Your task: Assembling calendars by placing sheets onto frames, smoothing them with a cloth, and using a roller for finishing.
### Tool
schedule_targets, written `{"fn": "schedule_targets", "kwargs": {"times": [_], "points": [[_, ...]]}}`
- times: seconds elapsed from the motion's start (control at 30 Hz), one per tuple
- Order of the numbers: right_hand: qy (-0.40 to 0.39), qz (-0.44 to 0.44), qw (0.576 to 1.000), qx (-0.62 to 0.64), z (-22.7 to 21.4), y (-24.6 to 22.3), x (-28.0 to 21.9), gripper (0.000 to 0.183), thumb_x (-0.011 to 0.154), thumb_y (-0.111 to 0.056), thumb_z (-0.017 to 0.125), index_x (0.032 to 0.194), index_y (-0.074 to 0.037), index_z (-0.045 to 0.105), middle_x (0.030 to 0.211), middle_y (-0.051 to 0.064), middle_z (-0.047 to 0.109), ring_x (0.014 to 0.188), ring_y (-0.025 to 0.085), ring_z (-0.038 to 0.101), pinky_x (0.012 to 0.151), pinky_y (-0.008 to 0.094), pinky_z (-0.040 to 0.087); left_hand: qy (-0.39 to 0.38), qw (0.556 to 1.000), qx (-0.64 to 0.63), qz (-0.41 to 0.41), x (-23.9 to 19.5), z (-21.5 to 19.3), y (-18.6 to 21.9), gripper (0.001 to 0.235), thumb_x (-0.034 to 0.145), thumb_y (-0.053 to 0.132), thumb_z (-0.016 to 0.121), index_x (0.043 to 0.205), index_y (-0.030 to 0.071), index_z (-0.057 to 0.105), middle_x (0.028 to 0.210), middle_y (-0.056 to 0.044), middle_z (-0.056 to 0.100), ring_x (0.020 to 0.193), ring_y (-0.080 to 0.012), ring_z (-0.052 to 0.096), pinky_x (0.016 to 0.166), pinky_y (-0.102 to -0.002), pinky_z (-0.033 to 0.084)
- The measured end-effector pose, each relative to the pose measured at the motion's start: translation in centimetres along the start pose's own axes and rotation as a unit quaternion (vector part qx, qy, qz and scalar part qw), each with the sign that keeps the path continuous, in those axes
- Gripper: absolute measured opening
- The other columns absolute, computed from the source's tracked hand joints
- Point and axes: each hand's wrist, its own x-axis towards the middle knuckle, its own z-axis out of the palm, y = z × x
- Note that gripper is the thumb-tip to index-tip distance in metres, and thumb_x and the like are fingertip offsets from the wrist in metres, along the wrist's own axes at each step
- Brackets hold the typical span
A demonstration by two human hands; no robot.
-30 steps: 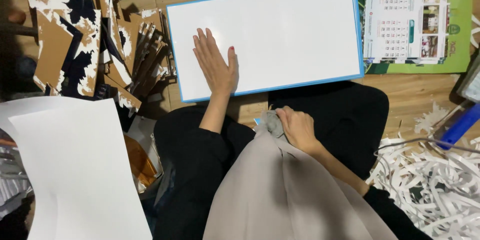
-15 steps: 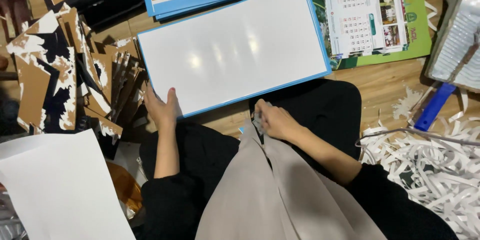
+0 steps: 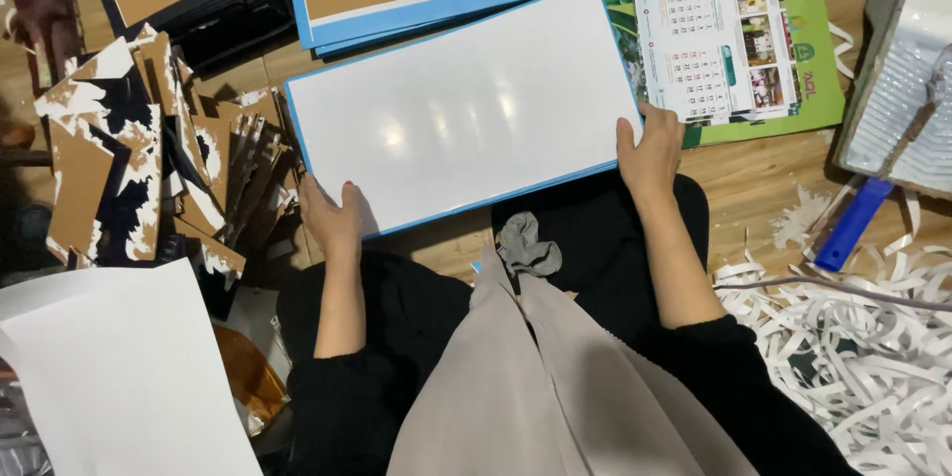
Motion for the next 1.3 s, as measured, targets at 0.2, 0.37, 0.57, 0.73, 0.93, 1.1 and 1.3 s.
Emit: {"fn": "schedule_targets", "kwargs": {"times": [0.2, 0.37, 0.57, 0.73, 0.93, 1.1, 1.3], "points": [[0.034, 0.121, 0.988, 0.087, 1.8, 4.2, 0.1, 0.022, 0.085, -0.025, 0.065, 0.099, -0.009, 0.057, 0.085, 0.008, 0.055, 0.084, 0.03, 0.055, 0.072, 0.04, 0.042, 0.019, 1.0, 0.015, -0.014, 0.9, 0.4, -2.1, 0.054, 0.073, 0.035, 0.068, 0.121, 0.013, 0.053, 0.132, -0.014, 0.037, 0.123, -0.0389, 0.033, 0.102, -0.045, 0.026], [-0.023, 0.234, 0.92, 0.314, 3.3, 7.2, 1.3, 0.019, 0.09, -0.012, 0.048, 0.104, -0.005, 0.06, 0.079, 0.008, 0.06, 0.071, 0.014, 0.054, 0.062, 0.025, 0.044, 0.072, 0.995, -0.029, -0.069, 0.9, -0.1, -1.2, 0.035, 0.073, 0.034, 0.069, 0.105, 0.024, 0.06, 0.125, 0.001, 0.04, 0.113, -0.0255, 0.041, 0.097, -0.035, 0.032], [0.049, 0.239, 0.878, 0.411, 3.0, 7.5, 4.4, 0.013, 0.095, -0.009, 0.046, 0.098, -0.007, 0.058, 0.08, 0.003, 0.056, 0.071, 0.007, 0.052, 0.063, 0.018, 0.045, 0.063, 0.933, -0.355, -0.016, 2.3, -1.2, 3.2, 0.022, 0.087, 0.003, 0.052, 0.108, 0.009, 0.049, 0.078, 0.003, 0.05, 0.077, -0.0081, 0.048, 0.073, -0.02, 0.043], [-0.013, 0.123, 0.937, 0.327, -0.7, 4.8, 7.4, 0.014, 0.102, -0.009, 0.046, 0.093, -0.009, 0.056, 0.071, 0.0, 0.051, 0.07, 0.008, 0.047, 0.067, 0.022, 0.041, 0.03, 0.951, -0.305, 0.045, 3.0, -5.9, 6.0, 0.035, 0.09, 0.003, 0.051, 0.122, 0.012, 0.04, 0.078, -0.004, 0.058, 0.073, -0.0098, 0.052, 0.068, -0.021, 0.044], [-0.143, 0.111, 0.983, -0.028, -3.8, -0.2, 10.7, 0.021, 0.084, -0.027, 0.052, 0.094, -0.014, 0.064, 0.087, 0.004, 0.064, 0.078, 0.027, 0.058, 0.065, 0.042, 0.042, -0.085, 0.994, 0.063, 0.02, 5.1, -8.7, 9.0, 0.053, 0.084, 0.022, 0.056, 0.128, 0.002, 0.034, 0.134, -0.019, 0.03, 0.126, -0.0361, 0.021, 0.101, -0.055, 0.02], [-0.162, 0.037, 0.978, 0.129, 6.5, -0.5, 20.7, 0.023, 0.089, -0.021, 0.049, 0.095, -0.005, 0.065, 0.088, 0.008, 0.065, 0.083, 0.021, 0.059, 0.071, 0.033, 0.043, -0.175, 0.982, 0.012, 0.066, 14.7, -3.7, 12.5, 0.049, 0.089, 0.022, 0.045, 0.132, 0.004, 0.032, 0.135, -0.015, 0.036, 0.126, -0.0298, 0.03, 0.101, -0.045, 0.025], [-0.301, 0.096, 0.948, 0.031, 20.2, 3.0, 29.8, 0.024, 0.085, -0.027, 0.051, 0.082, -0.004, 0.059, 0.083, 0.015, 0.057, 0.08, 0.03, 0.054, 0.069, 0.038, 0.039, -0.198, 0.977, 0.079, 0.011, 29.2, 10.9, 4.3, 0.06, 0.084, 0.04, 0.05, 0.125, -0.003, 0.04, 0.126, -0.021, 0.045, 0.116, -0.0358, 0.042, 0.095, -0.04, 0.033]]}}
